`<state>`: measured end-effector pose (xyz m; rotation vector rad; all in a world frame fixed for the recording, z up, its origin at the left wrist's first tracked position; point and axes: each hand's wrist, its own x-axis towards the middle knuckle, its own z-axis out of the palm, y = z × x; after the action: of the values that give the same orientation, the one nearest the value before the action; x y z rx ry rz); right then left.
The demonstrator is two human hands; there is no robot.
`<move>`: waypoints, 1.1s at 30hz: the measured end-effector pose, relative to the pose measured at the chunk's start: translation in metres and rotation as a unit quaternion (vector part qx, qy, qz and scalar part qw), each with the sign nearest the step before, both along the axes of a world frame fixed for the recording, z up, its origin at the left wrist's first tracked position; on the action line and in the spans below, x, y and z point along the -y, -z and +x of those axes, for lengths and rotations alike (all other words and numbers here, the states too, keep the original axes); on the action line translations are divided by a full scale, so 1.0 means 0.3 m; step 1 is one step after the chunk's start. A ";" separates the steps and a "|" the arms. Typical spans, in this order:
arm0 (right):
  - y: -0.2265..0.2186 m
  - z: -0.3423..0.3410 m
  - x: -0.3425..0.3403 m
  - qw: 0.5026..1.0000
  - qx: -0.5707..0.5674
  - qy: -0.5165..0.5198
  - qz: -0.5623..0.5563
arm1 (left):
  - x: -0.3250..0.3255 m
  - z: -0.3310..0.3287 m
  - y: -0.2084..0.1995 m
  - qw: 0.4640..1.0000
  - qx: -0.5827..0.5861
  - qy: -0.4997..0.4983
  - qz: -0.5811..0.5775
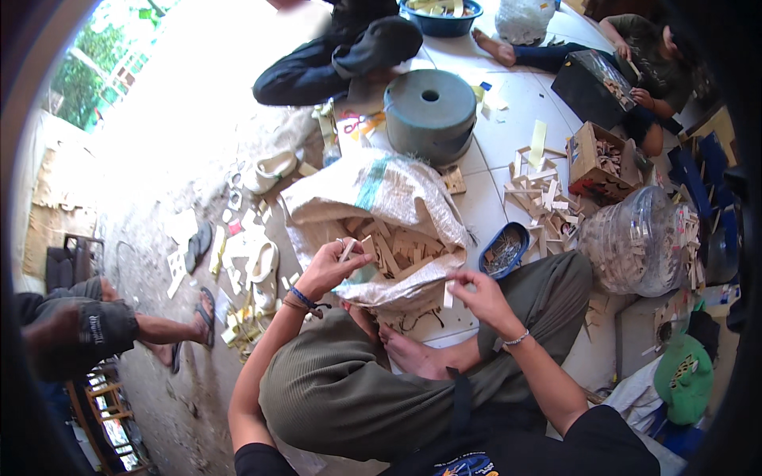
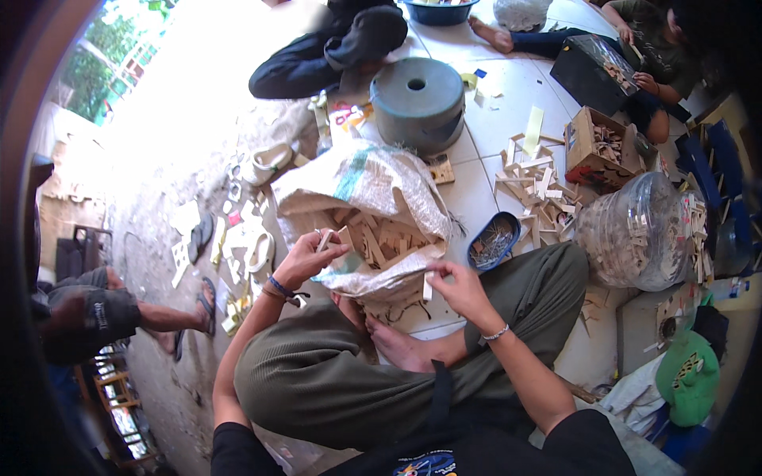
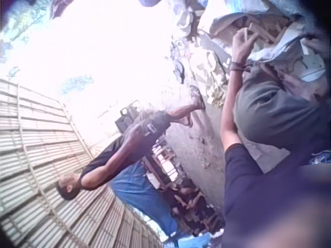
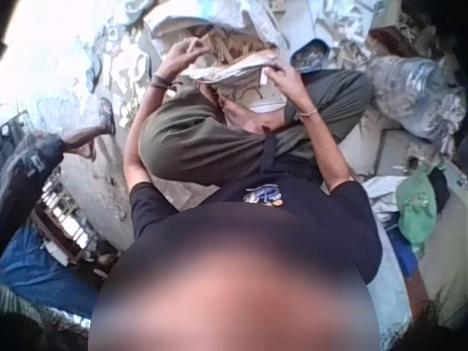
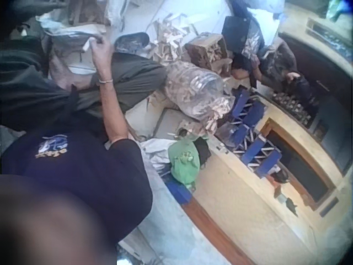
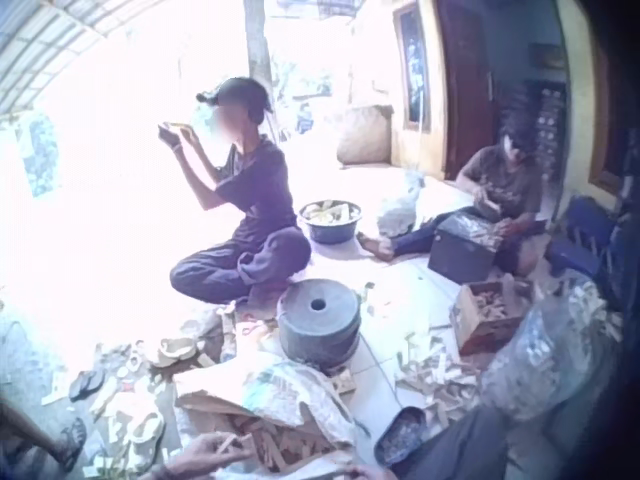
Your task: The person sits on the floor and repeatedly picks small wooden pieces from a sack, places nails into them, and hammers the nails in using a hammer. The person occasionally adjusts the wood and repositions the hammer while working.
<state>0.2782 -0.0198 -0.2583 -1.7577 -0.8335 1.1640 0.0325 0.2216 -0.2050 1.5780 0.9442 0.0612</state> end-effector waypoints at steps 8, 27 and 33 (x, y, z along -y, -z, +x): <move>0.317 -0.088 -0.028 0.977 -0.007 -0.200 -0.075 | 0.024 0.066 -0.296 0.993 -0.003 0.100 0.068; -0.349 0.107 0.022 0.943 -0.210 0.081 0.245 | 0.307 0.326 -0.478 0.950 -0.012 0.207 0.231; -0.502 0.113 0.050 0.945 -0.107 0.115 0.288 | 0.375 0.429 -0.593 0.970 0.080 0.159 0.168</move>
<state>0.3121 -0.0349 -0.1077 -1.1842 -0.7197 0.8263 0.1612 0.1091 -0.0272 1.9887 0.5648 0.1267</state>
